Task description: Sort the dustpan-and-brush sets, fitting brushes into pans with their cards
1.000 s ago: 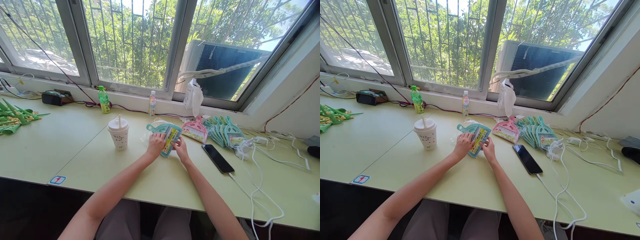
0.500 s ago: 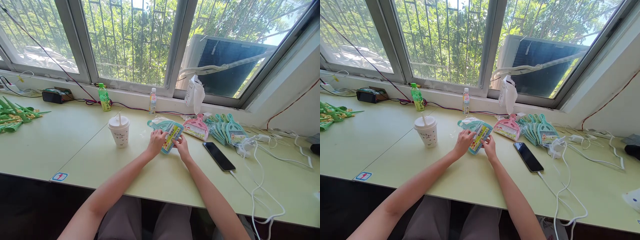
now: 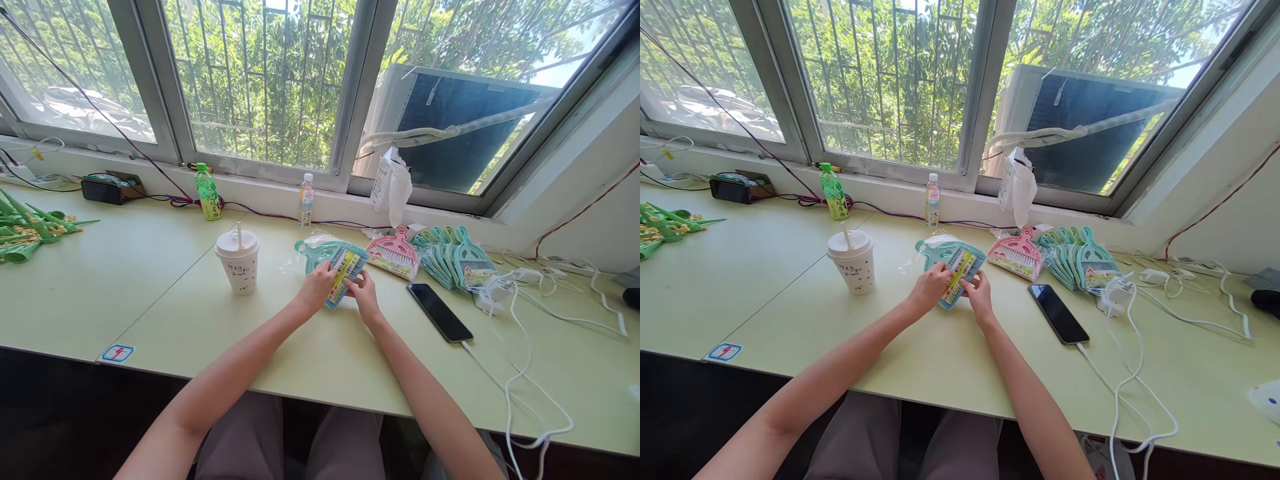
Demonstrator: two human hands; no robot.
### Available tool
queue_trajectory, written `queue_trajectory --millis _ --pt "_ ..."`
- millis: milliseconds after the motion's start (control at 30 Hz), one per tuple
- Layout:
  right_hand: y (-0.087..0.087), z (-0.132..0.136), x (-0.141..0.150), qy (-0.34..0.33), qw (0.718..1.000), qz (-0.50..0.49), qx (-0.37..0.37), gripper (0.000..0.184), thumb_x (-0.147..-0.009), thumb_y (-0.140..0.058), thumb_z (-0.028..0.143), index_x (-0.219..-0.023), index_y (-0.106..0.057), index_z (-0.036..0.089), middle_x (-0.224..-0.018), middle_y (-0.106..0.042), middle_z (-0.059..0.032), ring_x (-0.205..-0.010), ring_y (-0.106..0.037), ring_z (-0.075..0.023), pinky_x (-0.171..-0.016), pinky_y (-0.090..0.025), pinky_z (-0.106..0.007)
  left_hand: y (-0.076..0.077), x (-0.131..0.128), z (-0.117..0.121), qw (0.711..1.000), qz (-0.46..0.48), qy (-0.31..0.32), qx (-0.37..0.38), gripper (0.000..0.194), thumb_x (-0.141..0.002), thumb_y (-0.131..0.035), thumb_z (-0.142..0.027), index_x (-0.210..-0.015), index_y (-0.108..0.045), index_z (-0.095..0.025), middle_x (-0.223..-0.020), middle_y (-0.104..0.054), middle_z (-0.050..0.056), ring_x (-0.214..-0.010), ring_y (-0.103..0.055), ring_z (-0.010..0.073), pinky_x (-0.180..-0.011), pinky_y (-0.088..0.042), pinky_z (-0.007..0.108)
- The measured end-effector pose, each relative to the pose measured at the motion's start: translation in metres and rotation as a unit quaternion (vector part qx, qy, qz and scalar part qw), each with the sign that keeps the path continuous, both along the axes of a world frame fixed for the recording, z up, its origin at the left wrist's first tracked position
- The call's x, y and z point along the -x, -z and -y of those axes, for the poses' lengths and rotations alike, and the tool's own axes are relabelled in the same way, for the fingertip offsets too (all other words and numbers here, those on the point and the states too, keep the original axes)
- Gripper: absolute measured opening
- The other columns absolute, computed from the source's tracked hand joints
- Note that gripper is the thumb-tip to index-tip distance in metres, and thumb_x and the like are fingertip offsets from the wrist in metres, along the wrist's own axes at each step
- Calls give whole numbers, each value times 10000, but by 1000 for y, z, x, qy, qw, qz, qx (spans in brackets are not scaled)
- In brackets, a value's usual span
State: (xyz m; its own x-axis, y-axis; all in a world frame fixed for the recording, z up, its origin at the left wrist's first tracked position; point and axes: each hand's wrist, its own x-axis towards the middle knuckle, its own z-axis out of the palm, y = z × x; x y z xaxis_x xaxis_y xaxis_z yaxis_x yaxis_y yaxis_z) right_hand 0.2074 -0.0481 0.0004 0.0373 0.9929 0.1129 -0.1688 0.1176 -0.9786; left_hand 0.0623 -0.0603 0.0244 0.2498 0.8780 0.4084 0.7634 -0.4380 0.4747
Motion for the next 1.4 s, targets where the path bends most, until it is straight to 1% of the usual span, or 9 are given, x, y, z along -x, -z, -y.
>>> queue_trajectory --millis 133,200,400,633,767,967,1133,1233,1400 --pt "-1 1 0 -12 1000 0 -5 476 -588 -759 383 -945 -494 213 -848 -688 -24 -724 -664 -196 -602 -583 -342 -2 -3 6 996 4 -47 -75 419 -814 -551 -200 -1227 -501 -247 -1246 -470 113 -1162 -426 292 -735 -469 305" --pt "-2 2 0 -14 1000 5 -8 466 -597 -752 387 -944 -492 216 -847 -689 -22 -733 -666 -200 -608 -584 -346 -3 -1 6 994 -8 -68 -83 439 -838 -530 -220 -1271 -459 -241 -1228 -491 117 -1157 -432 283 -744 -466 303" --pt "0 3 2 -37 999 23 -6 476 -596 -749 403 -945 -490 210 -839 -690 -26 -730 -668 -208 -599 -581 -355 -2 8 -1 989 -77 -99 -73 297 -877 -384 -92 -1101 -544 -203 -976 -564 78 -824 -579 186 -661 -445 261" --pt "0 3 1 -23 999 33 -4 464 -605 -740 409 -938 -487 209 -838 -694 -29 -717 -668 -206 -610 -585 -369 -5 5 1 977 -184 -46 -93 224 -883 -383 -129 -872 -606 -140 -1074 -531 109 -891 -580 175 -645 -477 231" --pt "-1 3 0 -12 1000 16 1 462 -603 -739 405 -937 -487 209 -822 -692 -25 -712 -669 -203 -615 -586 -366 -5 5 1 981 -163 -25 -99 190 -865 -435 -138 -976 -589 -142 -1081 -524 107 -950 -561 180 -695 -502 235" --pt "-1 0 -4 5 1000 -24 3 454 -604 -745 360 -948 -494 203 -813 -688 -18 -696 -669 -195 -638 -587 -367 -1 0 7 977 -156 -30 -144 404 -864 -428 -83 -1250 -478 -189 -1205 -496 108 -1074 -502 202 -652 -509 229" --pt "1 -2 -8 27 997 -72 26 431 -604 -744 306 -944 -499 205 -818 -687 -20 -694 -675 -192 -672 -586 -369 -6 -3 13 976 -163 -28 -139 291 -892 -427 -127 -1081 -618 -240 -1198 -521 71 -1085 -495 191 -637 -491 211" --pt "-2 -1 -9 29 997 -71 22 429 -605 -742 303 -943 -495 208 -828 -691 -22 -688 -673 -186 -667 -585 -363 -11 -2 13 979 -135 -60 -138 293 -916 -411 -186 -1129 -601 -257 -1201 -540 68 -1084 -502 189 -673 -481 227" --pt "-5 3 -4 12 1000 -16 -1 447 -611 -735 356 -953 -487 209 -834 -695 -31 -714 -675 -206 -628 -586 -367 -14 6 6 991 -74 -108 -20 276 -907 -453 -392 -1074 -599 -227 -893 -655 38 -810 -605 180 -668 -450 269"
